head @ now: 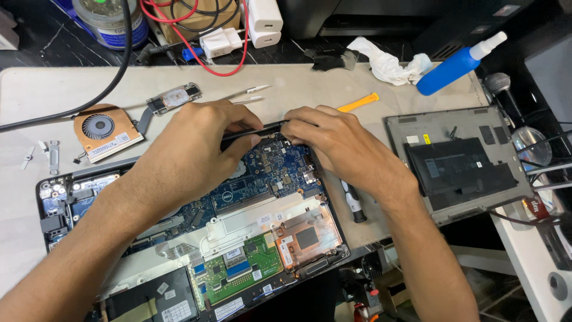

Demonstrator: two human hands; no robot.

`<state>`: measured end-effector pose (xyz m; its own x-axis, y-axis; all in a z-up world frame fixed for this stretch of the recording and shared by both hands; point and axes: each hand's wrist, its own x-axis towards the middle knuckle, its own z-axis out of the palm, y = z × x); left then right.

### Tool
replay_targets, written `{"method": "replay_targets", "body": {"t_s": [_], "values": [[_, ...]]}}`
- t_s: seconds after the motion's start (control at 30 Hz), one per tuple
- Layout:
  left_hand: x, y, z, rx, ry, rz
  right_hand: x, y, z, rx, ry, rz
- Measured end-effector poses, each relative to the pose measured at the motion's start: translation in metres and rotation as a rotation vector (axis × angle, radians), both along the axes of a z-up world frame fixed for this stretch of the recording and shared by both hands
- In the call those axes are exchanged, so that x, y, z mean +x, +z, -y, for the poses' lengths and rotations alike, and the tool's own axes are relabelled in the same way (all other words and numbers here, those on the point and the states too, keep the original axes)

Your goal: The person uses a screwdriver to remove screws from a disassembled laptop motherboard and then uses tweezers to handle small components and connectors on the board. The person works over a blue mat with various tools and laptop parts visible on the workbench.

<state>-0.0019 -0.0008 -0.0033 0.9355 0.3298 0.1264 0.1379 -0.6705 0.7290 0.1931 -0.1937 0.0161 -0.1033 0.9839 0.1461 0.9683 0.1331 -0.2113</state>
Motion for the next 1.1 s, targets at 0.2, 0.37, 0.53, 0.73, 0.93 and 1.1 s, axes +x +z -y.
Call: {"method": "replay_targets", "body": {"t_s": [0.2,0.37,0.53,0.73,0.93,1.1], "values": [[-0.001,0.002,0.0,-0.02,0.007,-0.017,0.0,0.005,-0.002,-0.023,-0.001,-0.026],[-0.001,0.0,-0.002,-0.031,-0.007,0.001,0.01,0.001,-0.002,0.005,0.02,-0.159],[-0.001,0.001,-0.003,-0.038,0.01,-0.036,0.017,0.002,0.0,-0.062,-0.143,-0.41],[0.0,0.007,0.002,-0.009,-0.002,-0.035,0.018,0.001,0.004,-0.002,-0.154,-0.427],[-0.008,0.017,0.012,0.025,-0.052,-0.1,0.018,0.001,0.01,0.009,-0.138,-0.362],[-0.025,0.009,0.037,0.377,-0.186,-0.093,0.015,0.0,0.012,-0.001,-0.137,-0.392]]}}
